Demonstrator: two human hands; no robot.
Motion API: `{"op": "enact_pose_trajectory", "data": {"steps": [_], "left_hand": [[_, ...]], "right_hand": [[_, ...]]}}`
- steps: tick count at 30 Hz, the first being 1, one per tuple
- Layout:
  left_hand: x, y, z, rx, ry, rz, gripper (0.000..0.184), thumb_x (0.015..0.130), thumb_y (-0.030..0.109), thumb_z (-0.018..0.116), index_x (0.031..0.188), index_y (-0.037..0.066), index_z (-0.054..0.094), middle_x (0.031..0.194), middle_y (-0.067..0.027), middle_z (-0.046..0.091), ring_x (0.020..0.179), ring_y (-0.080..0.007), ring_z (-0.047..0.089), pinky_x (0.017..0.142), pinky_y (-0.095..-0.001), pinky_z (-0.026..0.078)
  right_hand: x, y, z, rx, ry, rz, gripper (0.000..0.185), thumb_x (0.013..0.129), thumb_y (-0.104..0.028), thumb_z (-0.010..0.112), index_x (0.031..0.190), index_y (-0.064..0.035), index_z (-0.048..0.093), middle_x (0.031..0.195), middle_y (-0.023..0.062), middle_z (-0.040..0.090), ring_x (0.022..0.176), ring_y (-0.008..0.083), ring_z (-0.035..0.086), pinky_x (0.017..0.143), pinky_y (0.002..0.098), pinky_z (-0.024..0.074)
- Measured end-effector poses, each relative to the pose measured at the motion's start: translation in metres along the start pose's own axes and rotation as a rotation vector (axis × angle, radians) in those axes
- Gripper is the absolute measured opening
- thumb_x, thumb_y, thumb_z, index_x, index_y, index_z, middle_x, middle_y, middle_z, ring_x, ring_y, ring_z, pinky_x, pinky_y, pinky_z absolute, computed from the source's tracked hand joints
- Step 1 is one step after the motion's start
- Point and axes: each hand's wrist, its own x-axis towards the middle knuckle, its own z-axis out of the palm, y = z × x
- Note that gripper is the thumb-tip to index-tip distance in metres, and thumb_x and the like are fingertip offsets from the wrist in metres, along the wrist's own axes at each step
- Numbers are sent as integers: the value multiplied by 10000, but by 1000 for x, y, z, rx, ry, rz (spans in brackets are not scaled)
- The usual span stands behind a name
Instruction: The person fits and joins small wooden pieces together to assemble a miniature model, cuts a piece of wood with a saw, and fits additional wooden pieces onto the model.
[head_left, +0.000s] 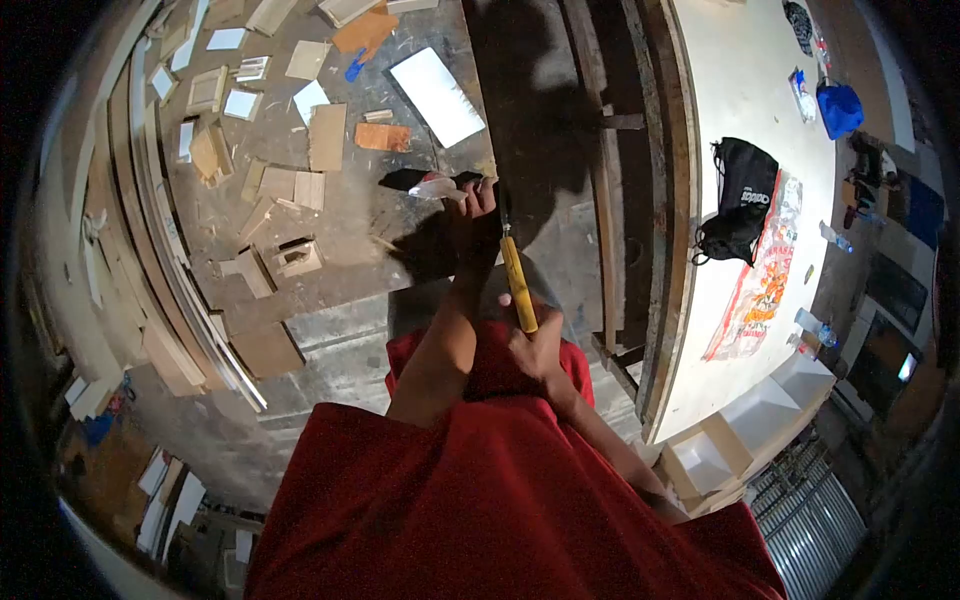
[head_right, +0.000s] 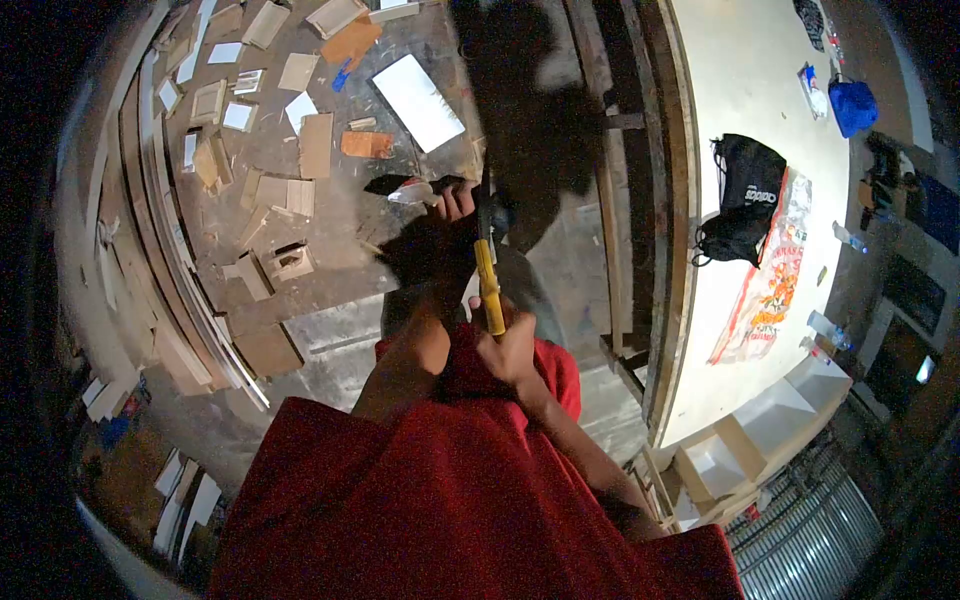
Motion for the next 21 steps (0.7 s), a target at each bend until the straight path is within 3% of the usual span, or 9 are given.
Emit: {"op": "enact_pose_trajectory", "data": {"steps": [2, 5, 6, 10, 13, 15, 18, 21], "left_hand": [[-4, 2, -2, -35, -1, 6, 316, 871, 146, 576, 1184, 109, 565, 1118, -102, 590, 987, -298, 601, 875, -441, 470], [-8, 3, 7, -90, -77, -63, 310, 863, 137, 577, 1170, 95, 568, 1121, -123, 592, 1002, -312, 602, 869, -443, 471], [-7, 3, 7, -72, -90, -62, 308, 866, 136, 572, 1169, 80, 561, 1125, -149, 592, 1018, -318, 597, 875, -441, 474], [-9, 5, 9, -89, 0, -36, 322, 868, 129, 571, 1184, 72, 551, 1116, -163, 597, 1028, -325, 602, 887, -438, 476], [-9, 8, 5, -20, 74, -7, 330, 866, 126, 578, 1190, 72, 550, 1111, -174, 602, 1030, -336, 610, 893, -431, 481], [-10, 5, -1, 48, -104, 0, 331, 862, 133, 589, 1186, 75, 558, 1119, -177, 606, 1034, -342, 616, 896, -423, 483], [-6, 4, 11, -141, -106, -86, 337, 863, 167, 595, 1187, 82, 561, 1134, -180, 606, 1026, -341, 621, 912, -465, 475], [-7, -1, 17, -34, -143, -65, 353, 863, 207, 599, 1192, 86, 560, 1141, -173, 605, 1025, -336, 623, 915, -505, 465]], "right_hand": [[0, -7, 1, 64, 49, 63, 195, 845, 7, 604, 1034, 19, 652, 812, 70, 644, 774, 100, 559, 716, 288, 482], [19, -26, -15, 44, 150, -4, 158, 925, -105, 637, 999, 33, 649, 754, 54, 625, 722, 90, 529, 677, 282, 473], [24, -44, -24, 34, 100, 108, 219, 950, -164, 626, 974, 53, 645, 726, 42, 613, 702, 89, 521, 671, 282, 475], [16, -25, -29, 140, 87, 188, 278, 947, -215, 639, 989, 59, 650, 725, 49, 623, 709, 90, 533, 672, 291, 482], [14, 2, -23, 65, 110, 65, 238, 917, -138, 632, 1037, 67, 645, 796, 23, 637, 774, 79, 573, 683, 250, 460], [17, 4, -12, 53, 144, -131, 236, 910, -129, 623, 1030, 73, 647, 838, 53, 648, 818, 100, 578, 735, 268, 471], [25, -11, -2, 1, 169, -88, 230, 902, -131, 631, 974, 87, 642, 818, 51, 631, 789, 107, 560, 708, 300, 475], [33, -20, -16, -8, 153, -115, 243, 914, -150, 624, 916, 92, 635, 756, 29, 604, 720, 99, 538, 637, 292, 457]]}}
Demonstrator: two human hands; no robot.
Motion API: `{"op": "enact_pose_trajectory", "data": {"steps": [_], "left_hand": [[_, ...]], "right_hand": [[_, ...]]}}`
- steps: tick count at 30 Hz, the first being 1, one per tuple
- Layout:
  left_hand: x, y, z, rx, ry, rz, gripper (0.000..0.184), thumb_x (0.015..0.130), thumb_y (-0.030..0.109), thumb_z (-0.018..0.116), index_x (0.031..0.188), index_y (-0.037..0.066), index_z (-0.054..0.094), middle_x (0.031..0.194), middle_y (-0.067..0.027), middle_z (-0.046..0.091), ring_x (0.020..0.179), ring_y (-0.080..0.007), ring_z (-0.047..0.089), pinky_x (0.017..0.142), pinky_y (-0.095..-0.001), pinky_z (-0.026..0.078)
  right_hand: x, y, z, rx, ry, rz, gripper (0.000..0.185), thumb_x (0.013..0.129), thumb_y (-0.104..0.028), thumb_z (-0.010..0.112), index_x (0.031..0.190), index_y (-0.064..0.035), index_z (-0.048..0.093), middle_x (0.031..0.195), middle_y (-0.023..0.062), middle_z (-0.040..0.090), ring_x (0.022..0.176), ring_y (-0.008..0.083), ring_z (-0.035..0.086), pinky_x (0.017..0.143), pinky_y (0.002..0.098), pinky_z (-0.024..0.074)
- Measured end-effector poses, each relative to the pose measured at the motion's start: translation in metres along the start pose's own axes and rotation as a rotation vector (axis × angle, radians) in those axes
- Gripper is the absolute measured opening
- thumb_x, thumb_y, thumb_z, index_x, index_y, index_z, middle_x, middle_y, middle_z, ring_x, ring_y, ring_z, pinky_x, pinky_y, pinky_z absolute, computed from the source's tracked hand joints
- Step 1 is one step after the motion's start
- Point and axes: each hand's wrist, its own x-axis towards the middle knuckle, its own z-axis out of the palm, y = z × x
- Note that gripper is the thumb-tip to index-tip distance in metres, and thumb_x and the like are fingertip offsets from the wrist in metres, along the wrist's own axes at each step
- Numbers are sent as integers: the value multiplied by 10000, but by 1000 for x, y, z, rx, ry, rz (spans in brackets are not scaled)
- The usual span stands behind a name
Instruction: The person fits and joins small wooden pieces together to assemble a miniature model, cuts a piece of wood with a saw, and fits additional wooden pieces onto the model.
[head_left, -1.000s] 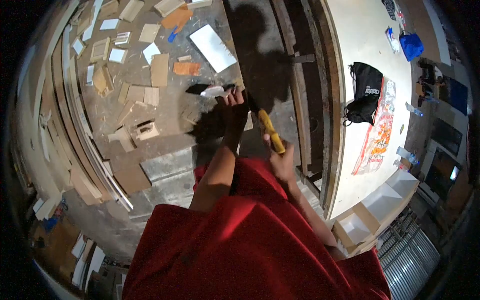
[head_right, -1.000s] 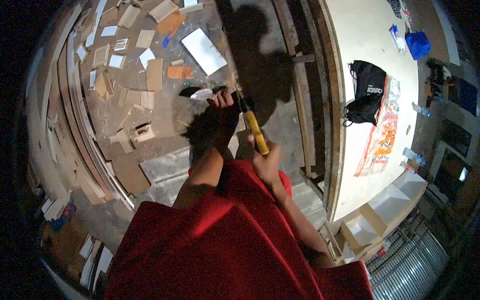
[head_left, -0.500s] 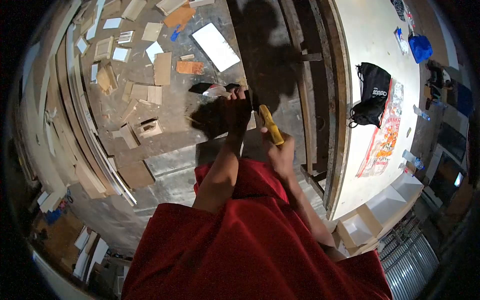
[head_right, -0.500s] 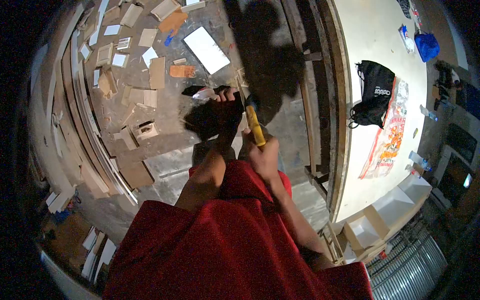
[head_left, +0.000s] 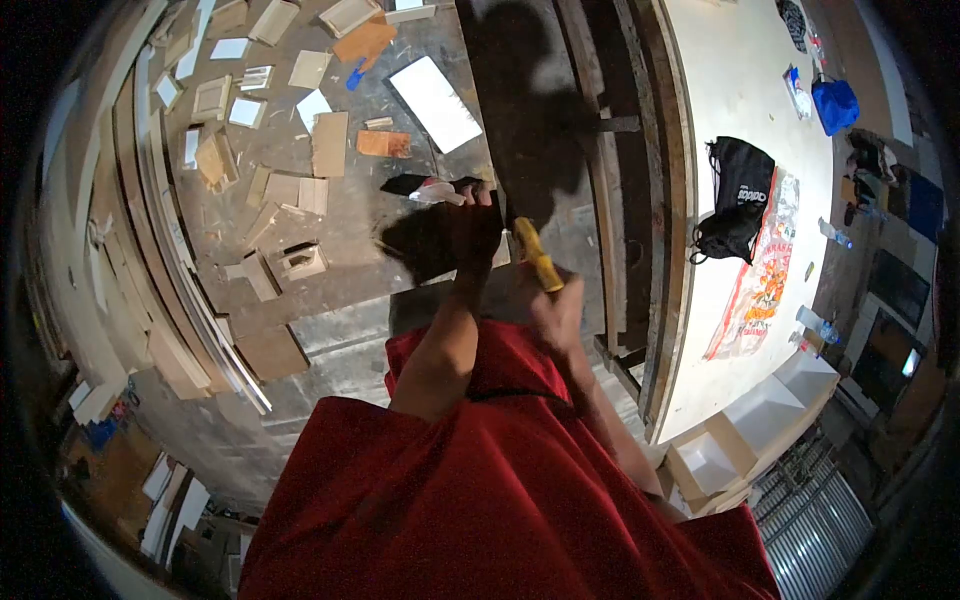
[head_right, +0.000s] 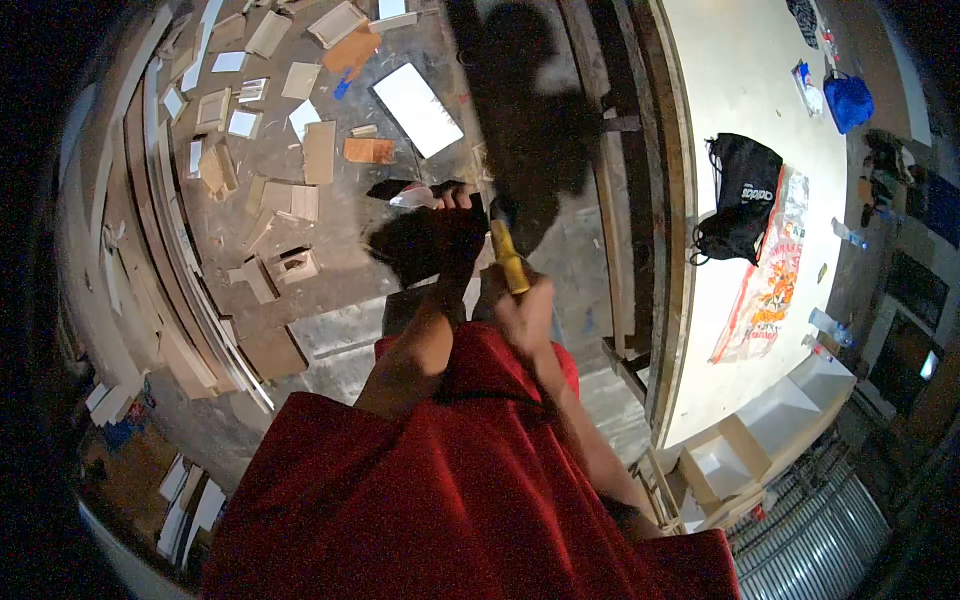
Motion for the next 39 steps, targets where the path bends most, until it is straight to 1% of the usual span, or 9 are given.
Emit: {"op": "enact_pose_trajectory", "data": {"steps": [10, 17, 20, 22, 27, 30, 32, 36, 39], "left_hand": [[-1, 16, -35, 94, 56, 109, 333, 855, 191, 597, 1165, 72, 571, 1154, -160, 602, 982, -327, 622, 896, -494, 469], [9, 4, -16, 168, 81, 81, 322, 854, 186, 597, 1159, 85, 579, 1079, -124, 601, 945, -282, 611, 836, -438, 486], [0, 9, -9, 101, 59, 55, 314, 855, 176, 584, 1160, 100, 578, 1110, -125, 604, 951, -287, 609, 829, -433, 484], [-2, 2, -2, 177, 188, 143, 272, 854, 173, 578, 1114, 93, 579, 1110, -118, 605, 953, -287, 611, 817, -425, 484], [2, 10, -21, 79, 32, 10, 254, 852, 179, 585, 1085, 79, 578, 1098, -133, 606, 988, -285, 604, 849, -437, 481], [-6, 4, 1, 95, -47, 5, 273, 846, 186, 598, 1095, 74, 584, 1053, -143, 618, 1005, -289, 601, 891, -492, 470], [-5, -4, 23, 108, 277, 78, 268, 849, 180, 594, 1093, 69, 597, 1034, -126, 626, 967, -296, 616, 897, -493, 469], [-4, 3, -2, 61, 187, 6, 246, 850, 157, 588, 1073, 58, 615, 1046, -116, 632, 970, -305, 616, 890, -457, 485], [-12, 6, 8, 101, 293, 42, 248, 851, 154, 583, 1076, 55, 610, 1094, -128, 639, 983, -304, 623, 868, -415, 500]], "right_hand": [[-6, 7, -29, 107, 22, 397, 250, 909, -165, 671, 918, 85, 671, 753, 21, 636, 698, 91, 532, 647, 273, 454], [-8, -16, -21, 107, 29, 276, 201, 902, -124, 664, 988, 55, 694, 800, 64, 686, 754, 100, 592, 692, 299, 487], [-18, 2, -14, -56, 188, -107, 263, 933, -209, 658, 897, 51, 665, 681, -22, 558, 615, 58, 463, 548, 245, 380], [-26, 10, -15, 62, 46, 153, 250, 930, -198, 657, 894, 49, 660, 687, -22, 553, 619, 61, 464, 558, 246, 387], [-14, 7, -16, 0, 16, 66, 249, 923, -198, 668, 887, 48, 656, 700, -16, 553, 641, 63, 481, 563, 254, 390], [-18, 9, -30, -65, -105, 229, 265, 821, -19, 619, 1075, 56, 624, 954, 150, 663, 928, 174, 624, 803, 331, 496], [-40, 2, -5, 36, 142, 127, 286, 818, -15, 594, 1092, 68, 614, 996, 137, 648, 966, 173, 609, 809, 342, 498], [-14, -15, -24, 106, -128, 302, 281, 819, -23, 607, 1081, 76, 628, 988, 126, 674, 947, 180, 629, 827, 351, 497], [-31, -11, -3, 39, -29, -10, 202, 871, -102, 625, 986, 63, 646, 865, 65, 642, 801, 153, 582, 749, 312, 487]]}}
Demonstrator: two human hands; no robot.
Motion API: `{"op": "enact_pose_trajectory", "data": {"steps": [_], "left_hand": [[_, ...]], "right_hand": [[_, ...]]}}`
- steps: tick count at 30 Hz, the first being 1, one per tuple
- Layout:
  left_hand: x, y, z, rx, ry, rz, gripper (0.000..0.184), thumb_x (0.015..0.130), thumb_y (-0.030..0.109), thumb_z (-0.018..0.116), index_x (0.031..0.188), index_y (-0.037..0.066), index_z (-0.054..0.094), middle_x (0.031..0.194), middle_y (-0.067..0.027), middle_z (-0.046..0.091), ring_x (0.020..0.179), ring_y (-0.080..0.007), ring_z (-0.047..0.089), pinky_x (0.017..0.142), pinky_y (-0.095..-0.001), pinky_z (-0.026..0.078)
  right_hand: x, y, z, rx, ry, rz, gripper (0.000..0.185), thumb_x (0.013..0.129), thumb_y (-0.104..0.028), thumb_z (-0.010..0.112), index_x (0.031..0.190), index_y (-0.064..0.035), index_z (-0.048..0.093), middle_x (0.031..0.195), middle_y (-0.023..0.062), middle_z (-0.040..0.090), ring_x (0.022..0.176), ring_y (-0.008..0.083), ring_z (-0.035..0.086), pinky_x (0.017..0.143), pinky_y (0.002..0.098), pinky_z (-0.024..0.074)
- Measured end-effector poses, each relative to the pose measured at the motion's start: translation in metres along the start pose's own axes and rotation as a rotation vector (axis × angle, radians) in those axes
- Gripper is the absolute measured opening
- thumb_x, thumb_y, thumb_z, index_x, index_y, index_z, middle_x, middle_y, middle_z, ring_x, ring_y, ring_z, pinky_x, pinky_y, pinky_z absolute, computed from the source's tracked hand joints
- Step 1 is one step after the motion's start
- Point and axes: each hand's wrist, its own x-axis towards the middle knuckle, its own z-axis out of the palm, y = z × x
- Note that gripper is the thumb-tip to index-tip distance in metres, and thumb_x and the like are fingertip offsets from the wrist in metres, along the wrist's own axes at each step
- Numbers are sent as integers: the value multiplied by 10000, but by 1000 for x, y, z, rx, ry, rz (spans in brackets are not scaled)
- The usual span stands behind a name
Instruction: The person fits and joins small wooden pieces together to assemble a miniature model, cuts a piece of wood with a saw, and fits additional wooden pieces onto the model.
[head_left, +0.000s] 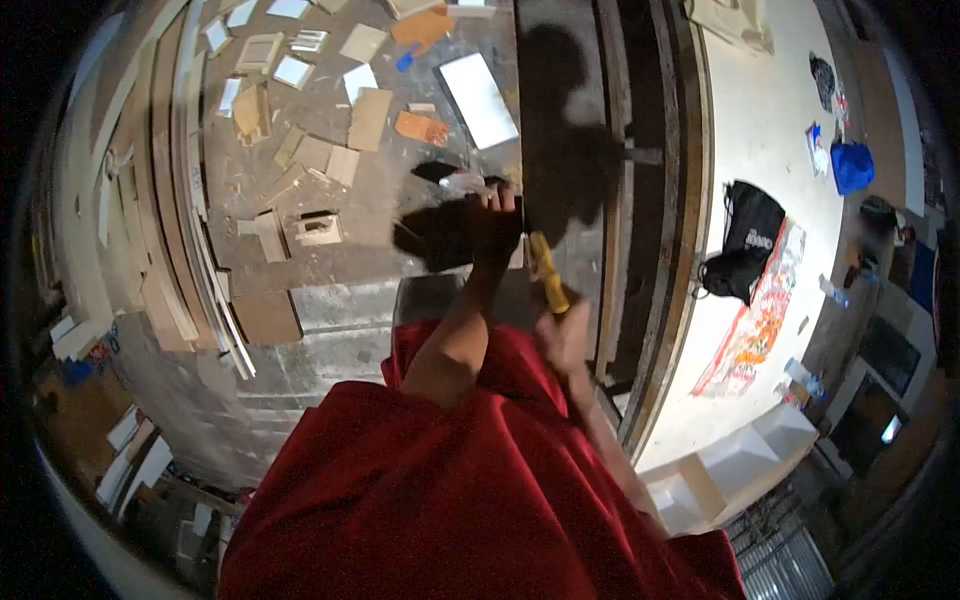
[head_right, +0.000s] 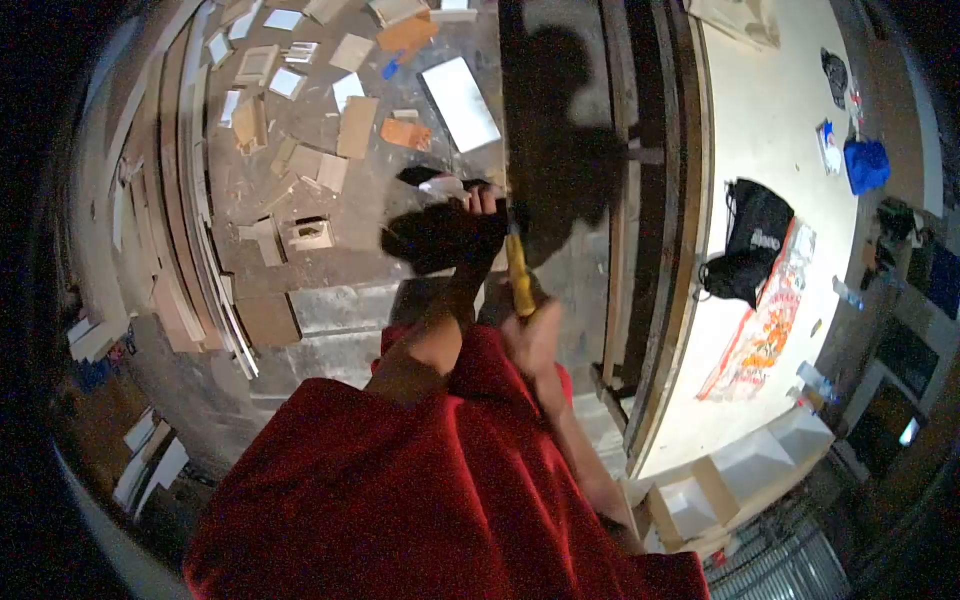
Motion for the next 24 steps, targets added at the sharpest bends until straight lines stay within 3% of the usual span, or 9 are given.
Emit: {"op": "enact_pose_trajectory", "data": {"steps": [3, 4, 6, 9, 10, 14, 17, 22, 24], "left_hand": [[19, -6, -27, 54, -23, 43, 243, 861, 150, 570, 1083, 53, 593, 1012, -116, 608, 953, -298, 602, 871, -437, 493], [22, -4, -34, 35, -39, 61, 241, 866, 144, 563, 1085, 47, 585, 1002, -114, 590, 953, -298, 590, 879, -460, 485], [23, 4, -38, -33, -123, 50, 239, 874, 125, 555, 1092, 29, 562, 1031, -134, 562, 973, -323, 567, 905, -516, 452], [27, 2, -34, -117, -111, -15, 221, 873, 119, 565, 1073, 25, 560, 1010, -142, 558, 965, -342, 563, 913, -500, 444], [23, 3, -19, -152, -66, -128, 196, 870, 102, 569, 1052, 29, 563, 988, -140, 551, 954, -355, 557, 886, -487, 442], [22, 3, -19, -152, 5, -65, 193, 874, 107, 557, 1055, 41, 565, 961, -123, 549, 940, -334, 561, 842, -470, 447], [23, 5, -22, -8, -160, 6, 243, 866, 145, 560, 1095, 65, 548, 1045, -143, 585, 949, -323, 559, 865, -434, 440], [24, 0, -22, -66, -49, -23, 221, 852, 145, 558, 1055, 57, 563, 980, -124, 569, 932, -324, 571, 833, -452, 444], [23, -2, -12, -87, 13, -57, 226, 847, 140, 560, 1052, 46, 556, 977, -133, 566, 940, -338, 570, 845, -461, 440]], "right_hand": [[3, 10, -2, 11, 31, -222, 260, 944, -210, 648, 875, 40, 649, 737, -12, 583, 655, 104, 494, 629, 273, 454], [7, 12, -17, 35, -77, -24, 196, 875, -93, 597, 995, 55, 643, 872, 66, 632, 794, 144, 562, 738, 302, 473], [10, 13, -31, 34, -174, 242, 315, 817, 40, 537, 1112, 56, 645, 967, 124, 684, 922, 161, 623, 839, 312, 484], [9, 29, -36, -74, -188, 101, 263, 852, 31, 552, 1094, 53, 654, 891, 73, 669, 844, 126, 607, 769, 292, 486], [12, 24, -37, -71, -196, 95, 263, 852, 31, 552, 1094, 53, 654, 891, 73, 669, 844, 126, 607, 769, 292, 486], [14, 4, -46, -26, -199, 241, 183, 910, -46, 618, 1056, 56, 656, 818, 25, 637, 745, 95, 569, 667, 274, 474], [15, 11, -48, -12, -178, 181, 209, 932, -124, 656, 1039, 56, 653, 797, 11, 622, 721, 80, 548, 628, 270, 459], [13, 0, -39, -6, -50, 95, 291, 942, -238, 681, 1003, 46, 660, 729, 3, 592, 677, 75, 508, 580, 276, 425], [11, 0, -39, -104, -71, 193, 331, 948, -288, 671, 964, 42, 671, 671, 4, 557, 638, 78, 478, 559, 281, 407]]}}
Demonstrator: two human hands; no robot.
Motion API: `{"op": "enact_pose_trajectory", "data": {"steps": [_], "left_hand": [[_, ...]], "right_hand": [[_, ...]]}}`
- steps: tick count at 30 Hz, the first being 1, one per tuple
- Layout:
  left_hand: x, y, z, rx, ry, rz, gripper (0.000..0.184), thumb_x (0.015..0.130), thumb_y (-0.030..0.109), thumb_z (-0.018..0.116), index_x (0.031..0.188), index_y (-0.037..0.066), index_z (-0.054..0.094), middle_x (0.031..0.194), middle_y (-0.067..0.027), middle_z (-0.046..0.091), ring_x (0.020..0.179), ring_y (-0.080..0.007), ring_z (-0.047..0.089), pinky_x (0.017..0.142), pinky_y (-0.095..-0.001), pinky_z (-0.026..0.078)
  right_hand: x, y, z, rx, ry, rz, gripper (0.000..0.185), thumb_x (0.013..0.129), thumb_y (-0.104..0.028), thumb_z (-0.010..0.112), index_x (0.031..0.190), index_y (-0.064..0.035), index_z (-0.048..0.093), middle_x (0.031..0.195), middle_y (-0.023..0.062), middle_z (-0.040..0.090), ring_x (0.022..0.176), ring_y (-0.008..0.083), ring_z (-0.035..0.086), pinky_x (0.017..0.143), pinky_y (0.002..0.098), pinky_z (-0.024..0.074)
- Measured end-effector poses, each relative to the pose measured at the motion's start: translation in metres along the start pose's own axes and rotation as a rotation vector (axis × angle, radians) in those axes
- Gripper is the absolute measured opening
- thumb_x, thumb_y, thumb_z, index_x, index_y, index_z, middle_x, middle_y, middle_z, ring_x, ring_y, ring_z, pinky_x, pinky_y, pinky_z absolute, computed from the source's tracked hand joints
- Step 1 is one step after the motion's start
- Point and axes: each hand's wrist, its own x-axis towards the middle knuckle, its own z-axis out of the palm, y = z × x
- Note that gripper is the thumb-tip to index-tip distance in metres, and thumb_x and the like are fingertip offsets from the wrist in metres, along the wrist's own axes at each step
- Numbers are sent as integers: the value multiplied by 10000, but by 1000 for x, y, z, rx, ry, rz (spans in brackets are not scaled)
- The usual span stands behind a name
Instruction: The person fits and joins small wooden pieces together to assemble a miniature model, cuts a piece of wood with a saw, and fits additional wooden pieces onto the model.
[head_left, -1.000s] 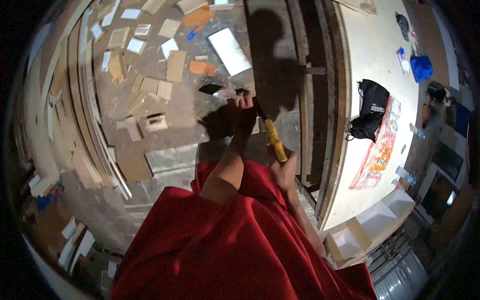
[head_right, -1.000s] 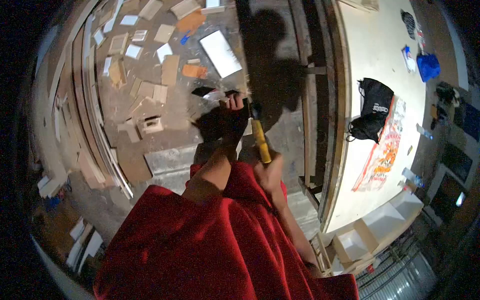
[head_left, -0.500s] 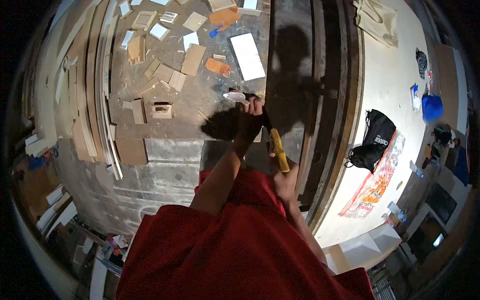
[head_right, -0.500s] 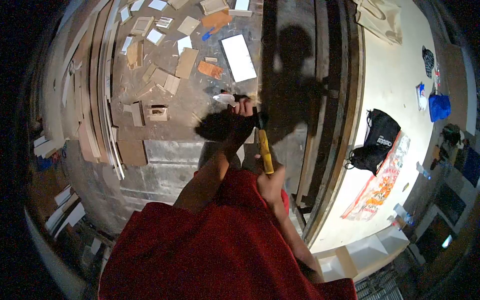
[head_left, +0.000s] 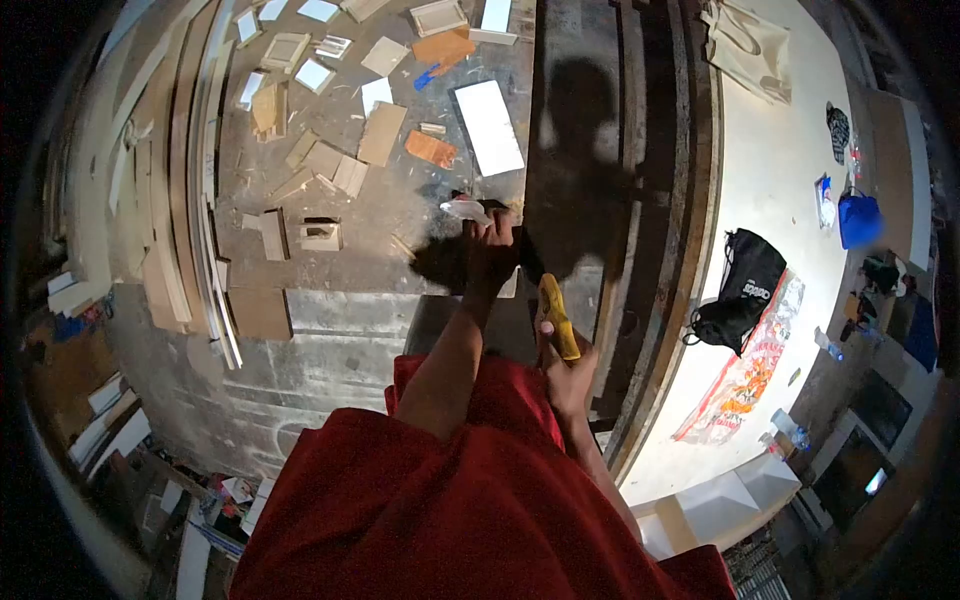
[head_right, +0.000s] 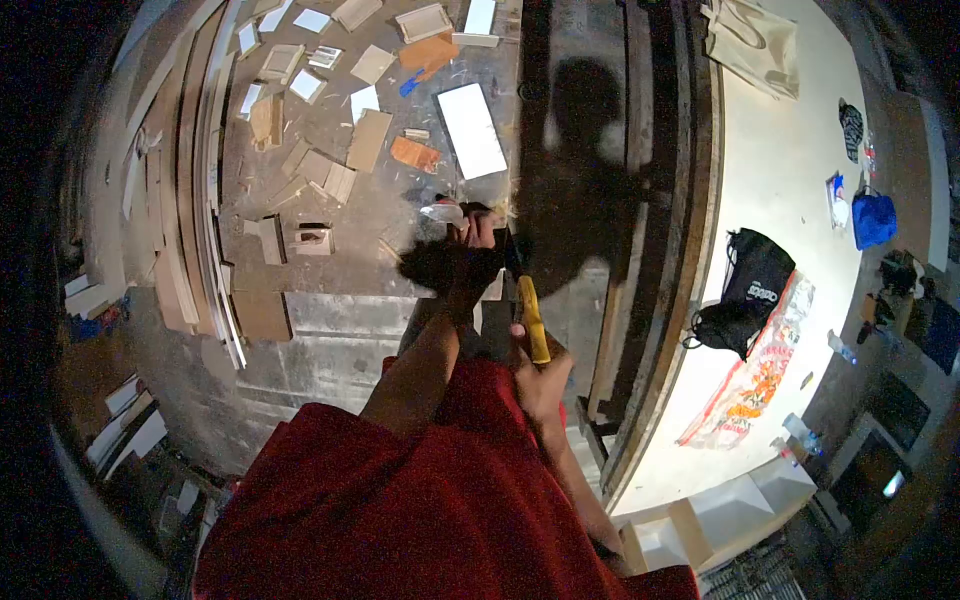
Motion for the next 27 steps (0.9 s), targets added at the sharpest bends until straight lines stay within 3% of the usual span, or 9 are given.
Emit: {"op": "enact_pose_trajectory", "data": {"steps": [6, 9, 13, 15, 17, 19, 21, 24, 27], "left_hand": [[2, -5, -2, -199, -121, -125, 275, 839, 161, 609, 1079, 40, 553, 989, -156, 580, 1006, -363, 575, 928, -493, 426], [-8, -8, 23, -15, -63, -81, 293, 857, 203, 606, 1112, 67, 562, 1004, -143, 588, 1017, -347, 580, 937, -490, 428], [-18, -7, 23, 29, -45, -41, 281, 879, 229, 584, 1120, 86, 569, 999, -110, 574, 1000, -321, 585, 891, -457, 448], [-9, -6, 22, 91, -70, -41, 297, 886, 278, 587, 1113, 87, 573, 979, -93, 565, 975, -304, 587, 851, -428, 456], [-6, -6, 13, 156, -60, -18, 291, 882, 269, 591, 1108, 87, 572, 992, -92, 562, 968, -295, 587, 843, -420, 454], [6, -1, -12, 89, -79, -1, 260, 876, 211, 584, 1104, 87, 572, 1011, -92, 556, 968, -285, 588, 836, -418, 455], [4, 0, -12, 85, -100, -8, 257, 875, 208, 588, 1102, 88, 573, 1010, -91, 558, 968, -278, 589, 840, -415, 454], [2, -1, 2, 86, -134, -7, 273, 864, 207, 600, 1106, 83, 571, 1011, -95, 561, 963, -283, 589, 852, -427, 449], [-1, -11, 13, -61, -247, -70, 437, 823, 190, 623, 1230, 52, 546, 1129, -141, 579, 1076, -349, 582, 918, -482, 441]], "right_hand": [[-5, 24, 9, -83, 43, 76, 406, 959, -355, 646, 871, 42, 640, 649, -5, 512, 623, 74, 432, 541, 274, 379], [-9, 19, 27, 13, -5, 82, 416, 959, -368, 643, 885, 42, 637, 661, -3, 520, 628, 81, 437, 540, 278, 379], [-4, 5, 47, -23, 74, 63, 190, 901, -149, 596, 895, 37, 634, 695, 40, 568, 654, 133, 514, 603, 314, 443], [-2, 15, 48, -33, 132, -218, 283, 973, -221, 610, 808, 9, 600, 646, -35, 510, 601, 59, 433, 517, 257, 342], [-5, 14, 34, 33, 23, 13, 147, 857, -52, 553, 928, 43, 640, 840, 88, 643, 781, 148, 602, 697, 314, 489], [-2, 26, 30, 156, 155, 134, 84, 853, -26, 582, 854, 49, 618, 770, 61, 609, 720, 105, 547, 662, 294, 472], [2, 9, 21, 84, 19, 142, 92, 854, -35, 594, 822, 52, 600, 724, 59, 586, 684, 122, 524, 641, 314, 461], [9, 17, 32, 46, 153, -14, 136, 868, -80, 591, 835, 51, 606, 714, 83, 583, 659, 163, 524, 621, 349, 452], [63, 88, 57, -211, 60, -182, 220, 888, -172, 571, 874, 46, 599, 723, 103, 574, 654, 198, 523, 623, 373, 446]]}}
